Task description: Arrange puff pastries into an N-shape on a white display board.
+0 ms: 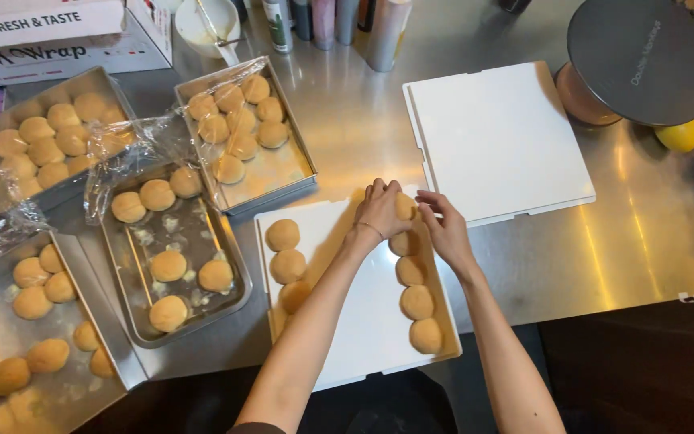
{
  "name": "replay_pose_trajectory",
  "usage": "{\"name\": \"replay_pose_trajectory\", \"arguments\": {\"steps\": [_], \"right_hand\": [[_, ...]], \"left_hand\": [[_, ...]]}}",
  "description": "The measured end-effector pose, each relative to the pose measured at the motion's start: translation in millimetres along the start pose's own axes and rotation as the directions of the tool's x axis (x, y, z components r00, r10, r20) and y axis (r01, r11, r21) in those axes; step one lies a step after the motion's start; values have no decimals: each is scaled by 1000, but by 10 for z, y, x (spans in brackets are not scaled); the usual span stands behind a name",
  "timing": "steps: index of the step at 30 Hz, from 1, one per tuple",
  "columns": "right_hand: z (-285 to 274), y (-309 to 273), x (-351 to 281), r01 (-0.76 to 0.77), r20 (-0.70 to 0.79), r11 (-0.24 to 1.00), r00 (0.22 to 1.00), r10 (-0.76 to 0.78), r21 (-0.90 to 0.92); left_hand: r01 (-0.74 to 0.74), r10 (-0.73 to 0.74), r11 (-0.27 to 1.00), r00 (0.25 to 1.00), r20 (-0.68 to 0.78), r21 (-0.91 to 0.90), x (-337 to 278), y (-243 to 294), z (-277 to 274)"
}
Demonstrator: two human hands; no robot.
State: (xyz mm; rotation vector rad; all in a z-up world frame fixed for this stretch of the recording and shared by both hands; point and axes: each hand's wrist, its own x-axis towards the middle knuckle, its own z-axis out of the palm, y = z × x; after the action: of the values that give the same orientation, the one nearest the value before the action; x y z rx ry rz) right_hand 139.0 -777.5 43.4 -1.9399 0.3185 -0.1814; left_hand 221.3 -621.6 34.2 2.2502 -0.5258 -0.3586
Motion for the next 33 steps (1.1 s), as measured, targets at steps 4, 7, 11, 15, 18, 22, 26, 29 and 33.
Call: {"name": "replay_pose_trajectory", "arguments": {"steps": [4,7,11,15,18,22,26,29,33], "right_hand": [[10,336,87,-38,128,999,991,35,20],[-3,421,109,-67,185,997,981,60,34],[-6,412,153,-75,201,996,977,65,41],[18,479,128,-88,198,993,978,70,85],[36,443,145,-93,173,990,982,74,110],[61,359,137,-105,160,991,983,92,78],[126,417,89,-107,132,994,986,101,37],[139,478,72,-33,106,995,994,22,97],[163,457,102,-54,86,991,995,44,122]], "left_hand": [[100,-103,992,993,48,75,79,-108,256],[147,-147,986,989,-6,-80,32,-239,293],[116,-189,915,969,-156,-386,12,-446,404],[31,-195,839,949,-248,-543,-120,-468,488],[114,-313,846,897,-313,-520,-219,-385,464],[251,-465,755,856,-225,-606,-302,-322,510],[124,-429,585,886,-176,-802,-354,-324,557],[108,-421,604,885,-200,-790,-397,-278,566],[93,-287,897,866,-409,-433,-450,-247,460]]}}
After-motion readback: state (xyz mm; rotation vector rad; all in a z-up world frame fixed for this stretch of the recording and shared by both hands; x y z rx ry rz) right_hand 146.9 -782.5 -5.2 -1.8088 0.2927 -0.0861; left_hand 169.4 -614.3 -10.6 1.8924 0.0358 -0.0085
